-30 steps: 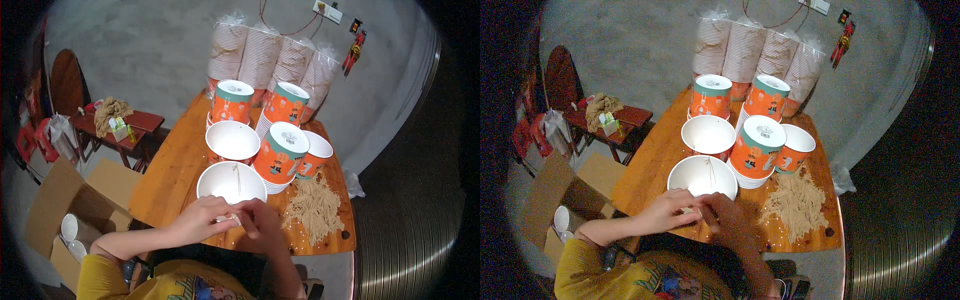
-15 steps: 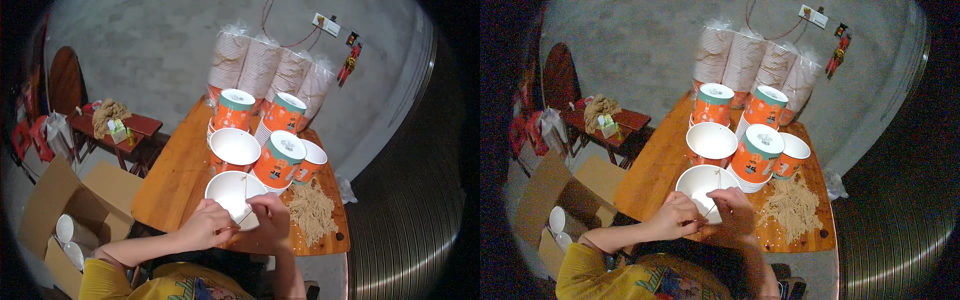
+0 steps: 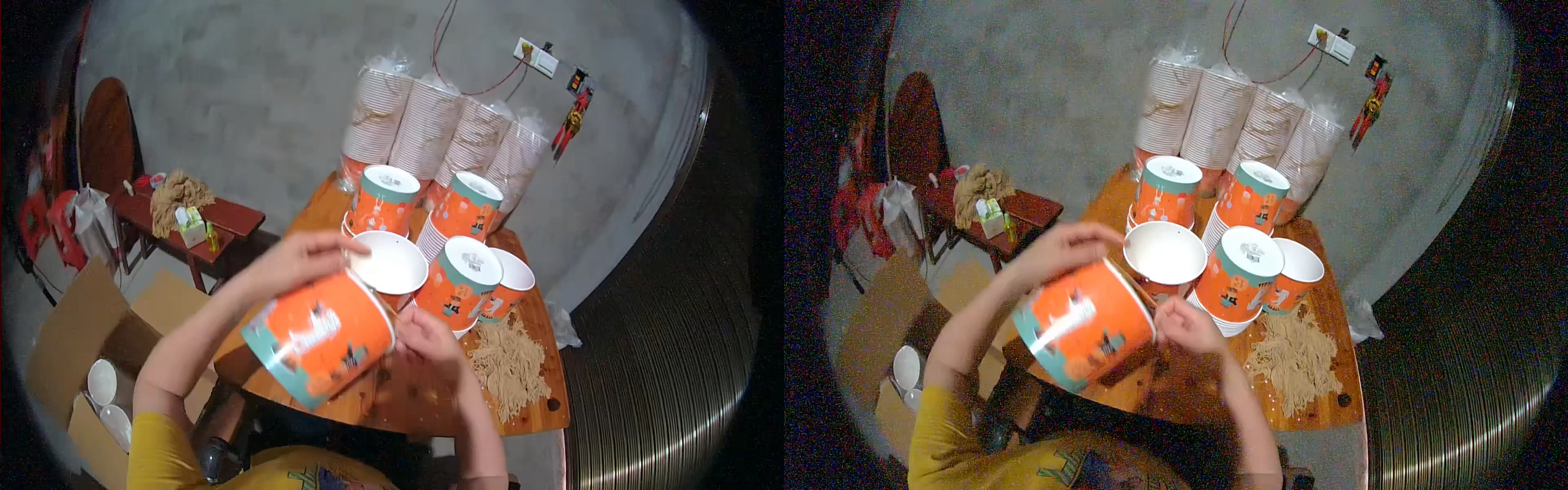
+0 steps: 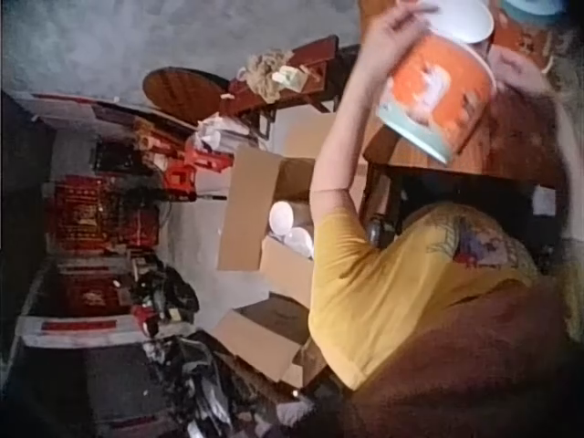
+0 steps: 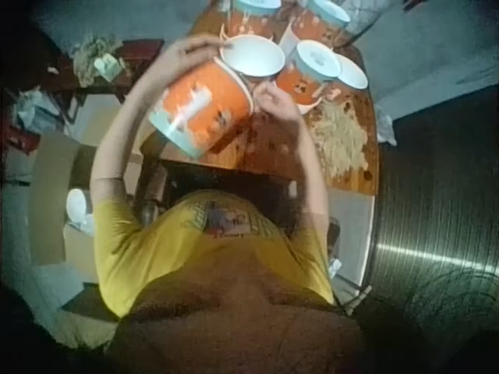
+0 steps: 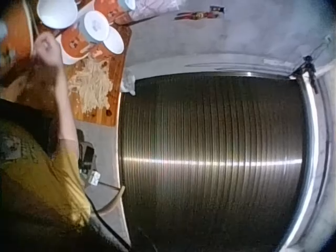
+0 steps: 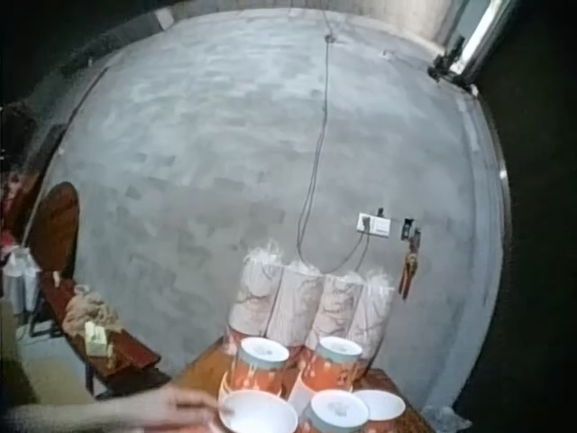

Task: Attaching wire handles to paper buckets and stacking them on a table.

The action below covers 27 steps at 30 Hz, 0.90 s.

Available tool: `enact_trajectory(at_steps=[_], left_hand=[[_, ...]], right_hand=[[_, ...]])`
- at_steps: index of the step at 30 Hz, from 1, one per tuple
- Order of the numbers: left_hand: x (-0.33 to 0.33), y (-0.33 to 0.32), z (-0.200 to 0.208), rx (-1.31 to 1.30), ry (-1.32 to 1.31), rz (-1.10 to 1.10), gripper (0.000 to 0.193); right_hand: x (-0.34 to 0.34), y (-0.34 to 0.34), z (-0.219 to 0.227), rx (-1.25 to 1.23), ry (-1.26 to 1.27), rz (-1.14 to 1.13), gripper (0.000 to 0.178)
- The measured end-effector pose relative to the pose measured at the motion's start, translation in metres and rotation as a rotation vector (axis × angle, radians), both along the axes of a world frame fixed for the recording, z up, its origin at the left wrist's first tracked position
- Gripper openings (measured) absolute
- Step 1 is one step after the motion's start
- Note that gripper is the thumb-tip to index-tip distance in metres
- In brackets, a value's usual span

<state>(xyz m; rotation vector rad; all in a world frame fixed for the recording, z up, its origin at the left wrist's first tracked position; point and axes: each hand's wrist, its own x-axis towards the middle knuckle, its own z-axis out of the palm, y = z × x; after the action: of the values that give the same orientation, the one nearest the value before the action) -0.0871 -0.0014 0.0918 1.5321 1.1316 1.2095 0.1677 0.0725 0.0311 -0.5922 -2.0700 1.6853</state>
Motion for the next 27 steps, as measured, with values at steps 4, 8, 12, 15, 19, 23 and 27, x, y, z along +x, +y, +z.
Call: enact_trajectory(at_steps=[4,8,12,15,19,23,27], left_hand=[[-0.045,0.040,0.035,-0.138,-0.193,-0.046,0.026],[-0.071,0.086,0.042,-0.162,-0.232,-0.025,0.024],[-0.127,0.129,0.040,0.095,-0.484,0.019,0.038],[-0.178,0.154,-0.024,0.400,-0.337,0.692,0.014],[-0.053,0.124,-0.103,0.719,0.547,0.339,0.026],[-0.011,0.094,-0.118,0.760,0.817,0.109,0.017],[-0.011,0.071,-0.112,0.640,0.796,0.084,0.008]], right_hand=[[-0.046,0.008,0.037,-0.079,0.080,0.020,0.013],[-0.069,0.040,0.038,0.019,0.097,-0.094,0.014],[-0.098,0.091,0.039,-0.084,0.325,-0.226,0.013],[-0.125,0.122,0.044,-0.371,0.729,-0.220,0.014],[-0.115,0.179,0.025,-0.555,0.795,-0.399,0.015],[-0.120,0.202,-0.010,-0.630,0.684,-0.462,0.016],[-0.136,0.202,-0.009,-0.726,0.806,-0.501,0.010]])
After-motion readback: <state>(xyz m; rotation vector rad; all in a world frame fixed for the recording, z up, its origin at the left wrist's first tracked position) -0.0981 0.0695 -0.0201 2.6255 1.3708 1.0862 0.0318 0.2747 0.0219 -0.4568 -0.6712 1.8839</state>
